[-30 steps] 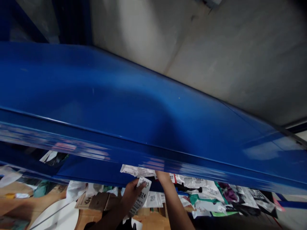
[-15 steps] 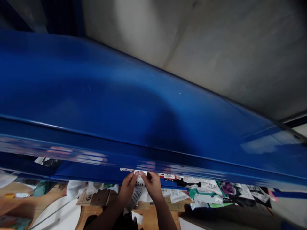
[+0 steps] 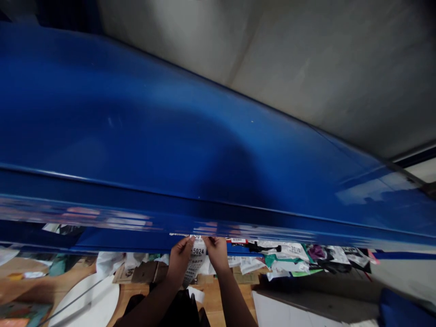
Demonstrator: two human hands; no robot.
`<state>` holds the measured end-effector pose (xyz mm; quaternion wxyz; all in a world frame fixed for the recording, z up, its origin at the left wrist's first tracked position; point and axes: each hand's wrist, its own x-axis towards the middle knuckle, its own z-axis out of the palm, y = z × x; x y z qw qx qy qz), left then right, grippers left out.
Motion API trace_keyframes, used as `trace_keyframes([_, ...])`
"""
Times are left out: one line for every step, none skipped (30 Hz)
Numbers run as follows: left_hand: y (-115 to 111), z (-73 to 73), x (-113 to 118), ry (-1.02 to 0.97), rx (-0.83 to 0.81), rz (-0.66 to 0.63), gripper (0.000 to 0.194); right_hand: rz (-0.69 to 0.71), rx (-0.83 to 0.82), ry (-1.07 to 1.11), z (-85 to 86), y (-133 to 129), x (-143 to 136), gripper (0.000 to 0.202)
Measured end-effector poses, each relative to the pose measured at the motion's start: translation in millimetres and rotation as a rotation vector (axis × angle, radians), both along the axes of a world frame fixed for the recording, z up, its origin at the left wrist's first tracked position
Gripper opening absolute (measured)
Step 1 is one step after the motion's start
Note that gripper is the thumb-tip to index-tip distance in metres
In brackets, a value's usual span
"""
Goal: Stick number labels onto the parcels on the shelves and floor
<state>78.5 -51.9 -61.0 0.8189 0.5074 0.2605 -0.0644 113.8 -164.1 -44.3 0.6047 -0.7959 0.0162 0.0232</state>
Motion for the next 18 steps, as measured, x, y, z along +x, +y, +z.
trace_keyframes([0,-2.0,1,0.008,0.017,0.006,0.059,0.001,0.003,0.019,-2.2,1,-1,0.044])
trace_keyframes([1,-4.4,2,0.024,0.033,0.010,0.061,-0.001,0.001,0.033,-5.2,2,-2,0.044])
trace_keyframes([1,-6.9,2,0.039,0.044,0.012,0.063,-0.014,-0.009,0.038,-9.1,3,-4,0.044])
trace_keyframes([2,-9.6,3,0.047,0.050,0.010,0.064,-0.041,-0.027,0.035,-13.7,4,-5,0.044])
trace_keyframes([3,-12.4,3,0.047,0.053,0.004,0.064,-0.082,-0.050,0.025,-18.9,5,-7,0.043])
trace_keyframes([4,-15.3,3,0.041,0.055,-0.006,0.064,-0.130,-0.074,0.012,-24.2,7,-9,0.042])
trace_keyframes([5,-18.4,2,0.033,0.061,-0.015,0.065,-0.172,-0.093,0.000,-29.6,9,-12,0.041])
trace_keyframes([6,-21.5,1,0.026,0.072,-0.020,0.065,-0.206,-0.107,-0.012,-34.6,11,-15,0.040])
trace_keyframes([8,-24.6,1,0.024,0.090,-0.020,0.065,-0.227,-0.115,-0.026,-39.2,14,-18,0.039])
trace_keyframes([10,-27.6,0,0.030,0.112,-0.013,0.065,-0.237,-0.123,-0.044,-43.0,16,-20,0.037])
trace_keyframes([11,-30.2,-1,0.040,0.136,-0.001,0.065,-0.237,-0.138,-0.065,-46.0,18,-22,0.035])
trace_keyframes([13,-32.4,-1,0.056,0.159,0.010,0.064,-0.231,-0.165,-0.086,-48.3,19,-22,0.033])
trace_keyframes([15,-34.0,-1,0.076,0.178,0.015,0.064,-0.218,-0.204,-0.106,-49.8,21,-21,0.033])
trace_keyframes([17,-34.9,-1,0.095,0.192,0.018,0.064,-0.193,-0.256,-0.123,-50.8,21,-18,0.033])
trace_keyframes([20,-35.1,-1,0.110,0.201,-0.007,0.063,-0.158,-0.313,-0.137,-51.3,22,-14,0.034])
trace_keyframes([23,-34.9,-2,0.116,0.205,-0.062,0.061,-0.123,-0.365,-0.149,-51.6,22,-7,0.034])
trace_keyframes([28,-34.2,-2,0.115,0.204,-0.138,0.059,-0.093,-0.406,-0.160,-51.7,23,0,0.033])
trace_keyframes([33,-33.2,-4,0.106,0.200,-0.226,0.056,-0.069,-0.435,-0.171,-51.7,23,8,0.031])
